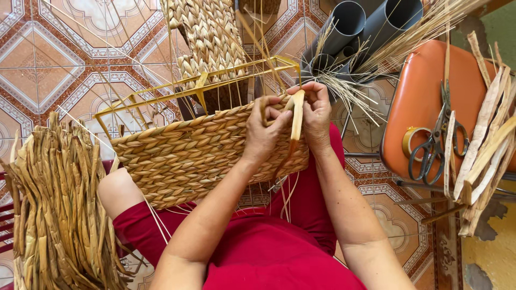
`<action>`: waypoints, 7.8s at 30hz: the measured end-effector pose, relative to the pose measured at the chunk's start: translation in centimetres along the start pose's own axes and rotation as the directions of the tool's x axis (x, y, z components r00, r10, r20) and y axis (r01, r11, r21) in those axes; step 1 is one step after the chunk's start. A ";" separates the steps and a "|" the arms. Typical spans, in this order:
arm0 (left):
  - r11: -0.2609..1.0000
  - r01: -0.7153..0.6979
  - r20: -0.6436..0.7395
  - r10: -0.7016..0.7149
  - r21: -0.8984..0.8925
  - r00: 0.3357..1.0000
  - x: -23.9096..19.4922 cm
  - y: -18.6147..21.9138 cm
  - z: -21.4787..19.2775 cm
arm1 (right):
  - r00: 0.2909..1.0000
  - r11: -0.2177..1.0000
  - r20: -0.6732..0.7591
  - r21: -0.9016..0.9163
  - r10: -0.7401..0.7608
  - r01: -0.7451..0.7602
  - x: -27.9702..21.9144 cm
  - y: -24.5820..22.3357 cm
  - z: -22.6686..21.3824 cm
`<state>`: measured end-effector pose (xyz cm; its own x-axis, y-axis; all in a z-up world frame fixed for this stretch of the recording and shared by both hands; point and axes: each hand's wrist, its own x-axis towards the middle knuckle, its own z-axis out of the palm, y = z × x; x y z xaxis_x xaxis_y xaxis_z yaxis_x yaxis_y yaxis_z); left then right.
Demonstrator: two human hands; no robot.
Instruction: The person weaves a rectangular basket by hand, interlacing dried palm fronds through a metal frame. They repeatedly pull strands through the weave, adjust tension, and rotate the basket to continue the pattern.
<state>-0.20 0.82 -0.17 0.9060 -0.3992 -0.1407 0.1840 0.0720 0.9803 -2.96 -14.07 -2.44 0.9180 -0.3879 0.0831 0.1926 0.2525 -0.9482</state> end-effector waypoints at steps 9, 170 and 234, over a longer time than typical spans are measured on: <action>0.472 -0.674 0.349 0.604 0.568 0.717 -5.3 1.6 -5.1 | 0.846 0.408 0.423 -0.744 -0.325 0.529 0.4 -6.7 -0.1; 0.634 -0.086 0.313 -0.255 0.769 0.915 -0.3 -6.3 -11.2 | 0.919 0.876 -0.066 0.282 -0.388 0.391 -8.1 -11.0 -13.3; 0.989 -0.102 -0.714 -0.005 -0.107 0.700 -10.7 -14.4 -17.8 | 0.975 0.964 -0.217 0.248 -0.045 0.100 -6.9 -4.6 -9.5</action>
<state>-5.78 20.39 -15.21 0.9054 0.3732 -0.2025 0.1305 0.2092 0.9691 -13.45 -20.98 -1.56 0.8111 -0.5821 0.0573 0.3632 0.4245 -0.8294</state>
